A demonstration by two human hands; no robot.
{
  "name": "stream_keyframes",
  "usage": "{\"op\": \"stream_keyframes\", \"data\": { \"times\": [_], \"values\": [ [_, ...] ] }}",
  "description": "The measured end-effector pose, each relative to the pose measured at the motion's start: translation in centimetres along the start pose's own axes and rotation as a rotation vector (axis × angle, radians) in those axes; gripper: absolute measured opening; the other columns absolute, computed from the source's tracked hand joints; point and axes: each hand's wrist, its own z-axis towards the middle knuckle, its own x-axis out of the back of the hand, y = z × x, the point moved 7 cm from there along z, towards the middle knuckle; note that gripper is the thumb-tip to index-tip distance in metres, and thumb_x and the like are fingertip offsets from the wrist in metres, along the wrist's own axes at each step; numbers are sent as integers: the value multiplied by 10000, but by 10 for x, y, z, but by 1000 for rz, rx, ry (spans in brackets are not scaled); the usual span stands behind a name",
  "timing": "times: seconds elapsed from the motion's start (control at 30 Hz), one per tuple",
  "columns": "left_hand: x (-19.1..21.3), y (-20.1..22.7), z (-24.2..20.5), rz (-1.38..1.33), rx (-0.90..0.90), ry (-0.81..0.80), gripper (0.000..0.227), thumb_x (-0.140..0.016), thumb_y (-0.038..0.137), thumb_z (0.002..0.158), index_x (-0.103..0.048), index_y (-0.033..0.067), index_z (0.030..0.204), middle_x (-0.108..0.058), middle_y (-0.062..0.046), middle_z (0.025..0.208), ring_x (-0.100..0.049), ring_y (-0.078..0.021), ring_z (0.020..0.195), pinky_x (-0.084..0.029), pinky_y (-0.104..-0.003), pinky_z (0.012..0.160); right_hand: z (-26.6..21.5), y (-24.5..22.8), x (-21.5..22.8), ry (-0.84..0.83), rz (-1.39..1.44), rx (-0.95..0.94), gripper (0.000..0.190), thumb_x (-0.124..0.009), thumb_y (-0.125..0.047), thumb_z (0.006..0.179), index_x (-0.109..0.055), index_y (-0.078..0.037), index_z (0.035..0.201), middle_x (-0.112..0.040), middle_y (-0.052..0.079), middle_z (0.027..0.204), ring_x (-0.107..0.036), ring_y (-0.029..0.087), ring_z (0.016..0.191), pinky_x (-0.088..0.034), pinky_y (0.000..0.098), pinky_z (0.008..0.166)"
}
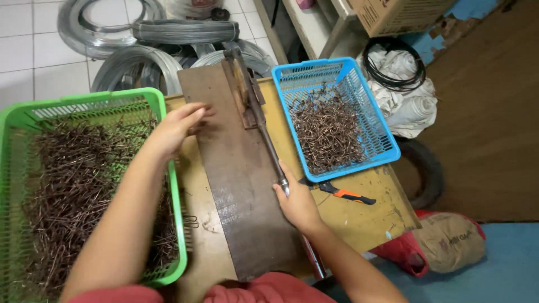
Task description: Processing small metal rods using a manual lever-operated tool
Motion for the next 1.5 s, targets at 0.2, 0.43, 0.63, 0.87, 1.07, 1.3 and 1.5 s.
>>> {"op": "stream_keyframes", "data": {
  "times": [0.2, 0.43, 0.63, 0.87, 1.07, 1.3, 1.5],
  "values": [
    [142, -95, -73, 1126, 183, 435, 706, -659, 579, 1058, -573, 174, 1629, -505, -204, 1584, -567, -524, 1349, -518, -735, 957, 2, 3, -2, 20, 22, 10, 714, -668, -302, 1024, -402, -381, 1682, -745, 333, 1264, -722, 488, 1193, -609, 559, 956],
    [116, -147, -107, 1287, 470, 126, 723, -590, 631, 1048, -621, 152, 1588, -438, -337, 1693, -393, -545, 1565, -67, -831, 1186, -3, -1, 1, 37, 22, -3, 716, -683, -290, 1015, -421, -388, 1674, -742, 332, 1276, -717, 497, 1197, -608, 566, 952],
    [112, -165, -92, 1388, 518, 46, 736, -720, 552, 992, -657, 14, 1491, -578, -349, 1454, -545, -578, 1388, -485, -658, 1080, -5, -6, 2, 45, 19, -50, 712, -692, -317, 1006, -441, -413, 1665, -742, 317, 1290, -714, 487, 1208, -610, 551, 949],
    [108, -132, -101, 1182, 424, -38, 469, -756, 445, 960, -832, 40, 1185, -789, -281, 1206, -729, -521, 1210, -559, -614, 1020, 1, 3, -3, 66, -7, -69, 712, -705, -319, 1006, -447, -412, 1664, -697, 277, 1410, -682, 483, 1268, -597, 551, 1004],
    [123, -134, -106, 1041, 356, -185, 446, -952, 351, 765, -865, 138, 1147, -803, -263, 1192, -733, -491, 1215, -560, -548, 1083, 7, 16, -8, 90, -14, -93, 724, -728, -334, 997, -454, -470, 1653, -745, 298, 1303, -713, 483, 1206, -614, 529, 962],
    [130, -125, -99, 979, 245, -126, 306, -854, 139, 855, -849, 141, 1161, -800, -266, 1184, -718, -492, 1212, -557, -557, 1060, 11, 14, -9, 113, 1, -64, 728, -750, -324, 982, -474, -458, 1642, -724, 310, 1336, -701, 496, 1210, -608, 538, 963],
    [159, -140, -78, 963, 123, 146, 176, -785, 226, 964, -851, 195, 1124, -817, -156, 1108, -756, -392, 1146, -587, -519, 1014, 2, 9, -4, 110, -4, -87, 733, -744, -323, 987, -463, -480, 1646, -730, 329, 1300, -701, 487, 1219, -610, 523, 980]
  ]
}}
